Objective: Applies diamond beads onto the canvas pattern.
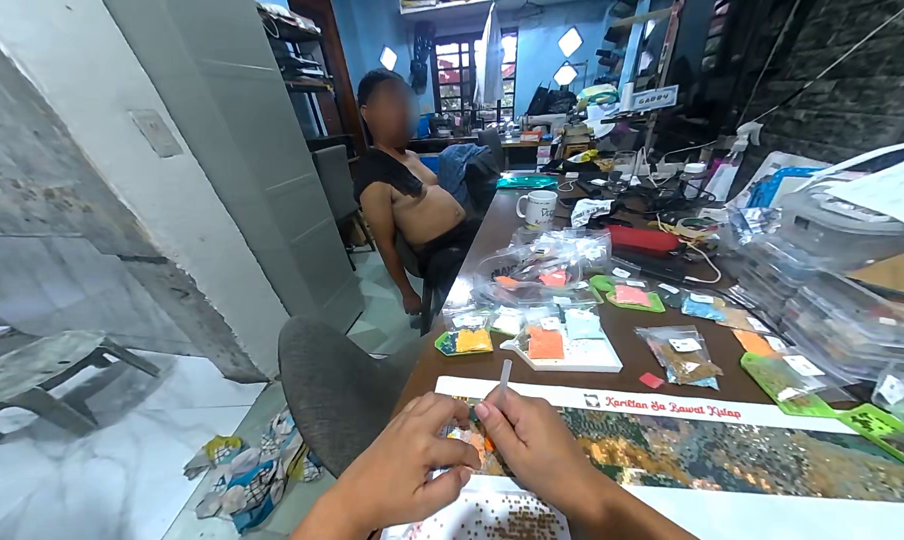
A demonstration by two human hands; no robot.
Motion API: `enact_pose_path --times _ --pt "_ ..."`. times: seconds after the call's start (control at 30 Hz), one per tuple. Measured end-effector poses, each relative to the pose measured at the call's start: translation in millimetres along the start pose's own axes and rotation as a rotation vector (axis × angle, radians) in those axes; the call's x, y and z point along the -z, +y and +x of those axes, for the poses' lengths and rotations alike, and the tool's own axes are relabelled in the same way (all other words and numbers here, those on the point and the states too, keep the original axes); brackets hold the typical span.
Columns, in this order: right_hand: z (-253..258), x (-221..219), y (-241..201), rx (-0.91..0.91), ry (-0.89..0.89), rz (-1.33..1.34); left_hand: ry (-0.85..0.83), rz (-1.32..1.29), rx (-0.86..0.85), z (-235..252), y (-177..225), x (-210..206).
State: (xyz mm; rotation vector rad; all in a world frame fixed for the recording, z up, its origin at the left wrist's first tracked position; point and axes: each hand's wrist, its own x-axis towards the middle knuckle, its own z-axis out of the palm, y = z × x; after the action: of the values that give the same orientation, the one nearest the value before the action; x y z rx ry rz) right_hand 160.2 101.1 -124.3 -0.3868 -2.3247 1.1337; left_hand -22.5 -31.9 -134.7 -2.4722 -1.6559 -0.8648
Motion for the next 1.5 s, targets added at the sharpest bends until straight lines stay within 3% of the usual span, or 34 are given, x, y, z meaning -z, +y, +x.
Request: enact_pose_path --times 1.0,1.5 --pt "-0.7 -1.2 -2.0 0.088 -0.012 -0.081 0.004 -0.011 0.009 -0.2 1.1 0.7" --pt "-2.4 0.0 -5.2 -0.027 0.006 -0.003 -0.008 -0.011 0.012 0.5 1.4 1.2"
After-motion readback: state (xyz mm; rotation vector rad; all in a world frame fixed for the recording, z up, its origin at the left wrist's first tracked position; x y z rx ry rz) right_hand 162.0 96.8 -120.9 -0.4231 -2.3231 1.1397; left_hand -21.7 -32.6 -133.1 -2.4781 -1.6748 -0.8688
